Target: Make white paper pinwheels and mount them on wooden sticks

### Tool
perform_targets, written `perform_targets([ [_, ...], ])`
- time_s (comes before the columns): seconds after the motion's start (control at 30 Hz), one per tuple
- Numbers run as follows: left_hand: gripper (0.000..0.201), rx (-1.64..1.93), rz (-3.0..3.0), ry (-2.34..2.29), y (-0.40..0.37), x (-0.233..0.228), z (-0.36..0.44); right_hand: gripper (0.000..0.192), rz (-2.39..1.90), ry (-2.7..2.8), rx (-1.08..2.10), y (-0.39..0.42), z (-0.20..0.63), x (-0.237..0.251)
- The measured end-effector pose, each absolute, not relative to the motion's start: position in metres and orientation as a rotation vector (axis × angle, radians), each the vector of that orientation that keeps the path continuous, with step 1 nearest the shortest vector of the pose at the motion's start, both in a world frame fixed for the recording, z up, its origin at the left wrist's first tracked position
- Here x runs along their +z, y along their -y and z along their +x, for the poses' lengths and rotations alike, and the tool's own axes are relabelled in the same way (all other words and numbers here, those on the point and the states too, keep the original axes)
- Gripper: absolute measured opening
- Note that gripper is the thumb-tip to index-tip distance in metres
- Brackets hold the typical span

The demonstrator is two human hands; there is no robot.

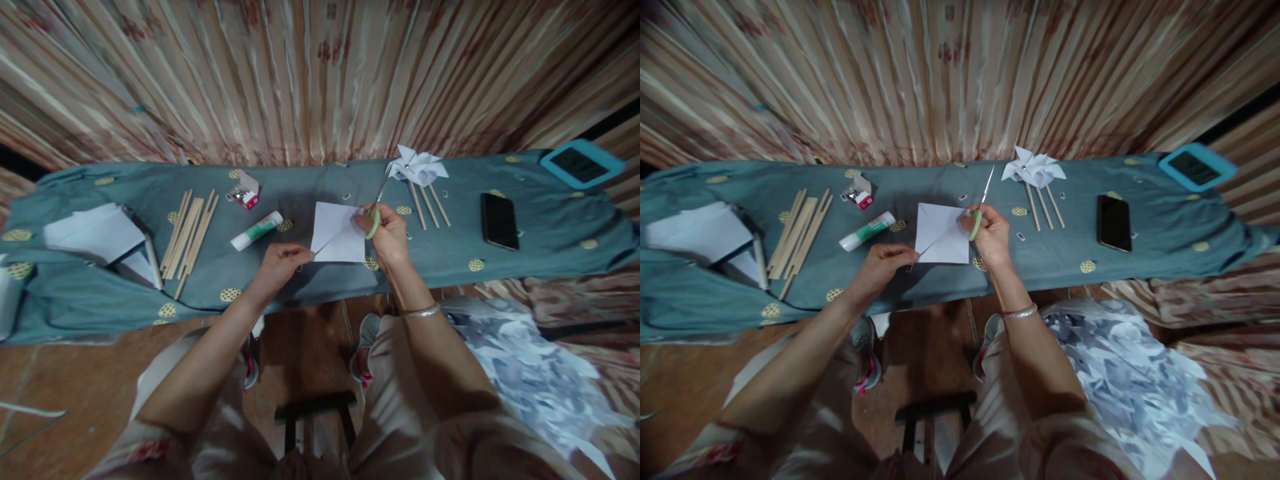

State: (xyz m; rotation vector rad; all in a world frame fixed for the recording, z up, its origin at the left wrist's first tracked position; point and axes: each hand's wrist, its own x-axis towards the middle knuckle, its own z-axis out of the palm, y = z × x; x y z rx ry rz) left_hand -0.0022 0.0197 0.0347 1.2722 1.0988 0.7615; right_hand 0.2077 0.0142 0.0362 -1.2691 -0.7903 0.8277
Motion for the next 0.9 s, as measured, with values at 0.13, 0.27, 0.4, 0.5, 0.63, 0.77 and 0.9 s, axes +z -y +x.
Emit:
perform_targets([
  [0.13, 0.013, 0.826, 1.260, -1.093, -0.021, 0.036, -0.003, 0.039, -1.265, 0.707, 0.815, -0.017, 0.207, 0.038],
  [0.27, 0.018, 0.954, 1.088, -1.066, -0.019, 0.034, 0.001, 0.038, -1.237, 0.601, 0.835, -0.021, 0.205, 0.035],
  [0.4, 0.038, 1.025, 0.874, -0.937, -0.010, 0.029, 0.011, 0.038, -1.234, 0.581, 0.880, -0.024, 0.200, 0.031],
  [0.5, 0.042, 1.021, 0.844, -0.867, -0.003, 0.024, 0.020, 0.042, -1.237, 0.603, 0.928, -0.026, 0.189, 0.028],
  [0.63, 0.042, 1.069, 0.733, -0.873, -0.001, 0.025, 0.029, 0.046, -1.207, 0.599, 0.995, -0.027, 0.171, 0.025],
  [0.77, 0.042, 1.185, 0.590, -0.860, -0.007, 0.032, 0.031, 0.046, -1.190, 0.561, 1.034, -0.025, 0.158, 0.028],
  [0.9, 0.041, 1.236, 0.546, -0.841, -0.017, 0.037, 0.025, 0.050, -1.223, 0.596, 1.085, -0.022, 0.155, 0.037],
])
